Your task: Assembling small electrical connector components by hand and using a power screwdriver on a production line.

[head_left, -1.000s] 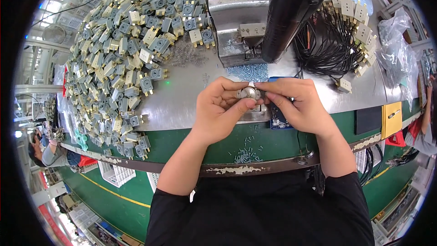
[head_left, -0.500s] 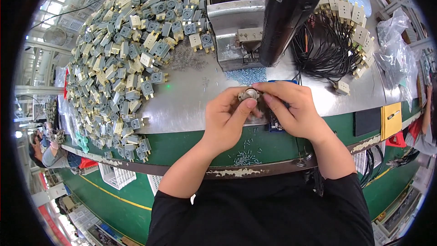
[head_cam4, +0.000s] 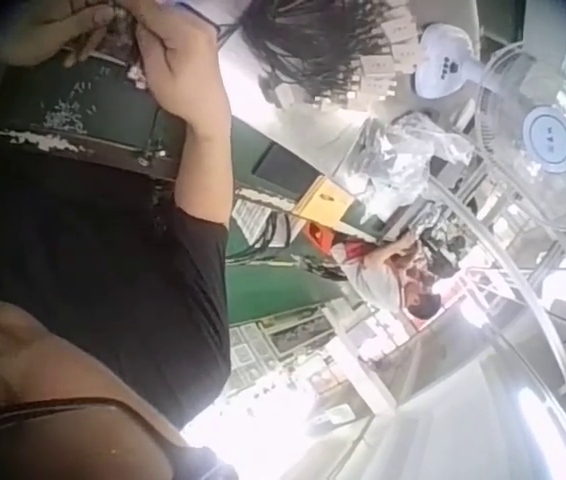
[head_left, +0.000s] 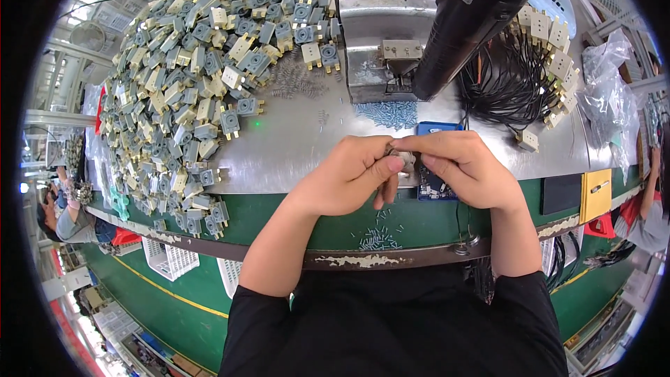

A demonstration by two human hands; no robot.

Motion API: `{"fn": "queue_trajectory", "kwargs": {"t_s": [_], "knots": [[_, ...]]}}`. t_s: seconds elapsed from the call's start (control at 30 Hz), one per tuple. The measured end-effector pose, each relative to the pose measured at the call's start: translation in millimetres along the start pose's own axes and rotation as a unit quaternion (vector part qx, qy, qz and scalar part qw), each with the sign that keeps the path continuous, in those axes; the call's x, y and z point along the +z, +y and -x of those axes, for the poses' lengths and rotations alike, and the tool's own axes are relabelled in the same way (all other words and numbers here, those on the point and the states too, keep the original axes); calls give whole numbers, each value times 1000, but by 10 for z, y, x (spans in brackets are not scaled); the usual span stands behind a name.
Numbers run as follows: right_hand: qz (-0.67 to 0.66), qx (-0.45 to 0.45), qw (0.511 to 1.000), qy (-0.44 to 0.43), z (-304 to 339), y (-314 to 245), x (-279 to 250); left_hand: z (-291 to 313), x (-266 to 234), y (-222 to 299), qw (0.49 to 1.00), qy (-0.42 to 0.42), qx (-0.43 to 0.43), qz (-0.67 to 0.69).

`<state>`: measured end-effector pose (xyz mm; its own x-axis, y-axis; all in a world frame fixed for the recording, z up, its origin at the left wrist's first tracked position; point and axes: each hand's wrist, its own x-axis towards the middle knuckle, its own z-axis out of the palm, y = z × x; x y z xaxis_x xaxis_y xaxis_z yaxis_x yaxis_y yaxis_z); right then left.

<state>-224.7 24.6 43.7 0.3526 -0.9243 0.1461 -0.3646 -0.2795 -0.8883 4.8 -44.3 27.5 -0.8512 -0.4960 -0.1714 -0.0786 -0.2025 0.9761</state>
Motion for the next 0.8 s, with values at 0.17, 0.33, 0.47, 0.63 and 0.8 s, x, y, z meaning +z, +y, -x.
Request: {"fn": "queue_trajectory", "kwargs": {"t_s": [0.17, 0.33, 0.47, 0.63, 0.8], "knots": [[-42, 80, 994, 54, 18, -39, 9, 4, -20, -83, 998, 12, -1, 58], [47, 15, 995, 82, 31, -3, 112, -23, 105, -140, 995, 81, 18, 55], [-7, -38, 993, 112, 9, 78, 145, -73, 168, -194, 937, 185, 154, -254], [24, -47, 992, 115, 2, 53, 157, -65, 203, -274, 882, 224, 222, -350], [68, -62, 987, 134, -11, 49, 207, -65, 254, -265, 858, 265, 189, -397]]}}
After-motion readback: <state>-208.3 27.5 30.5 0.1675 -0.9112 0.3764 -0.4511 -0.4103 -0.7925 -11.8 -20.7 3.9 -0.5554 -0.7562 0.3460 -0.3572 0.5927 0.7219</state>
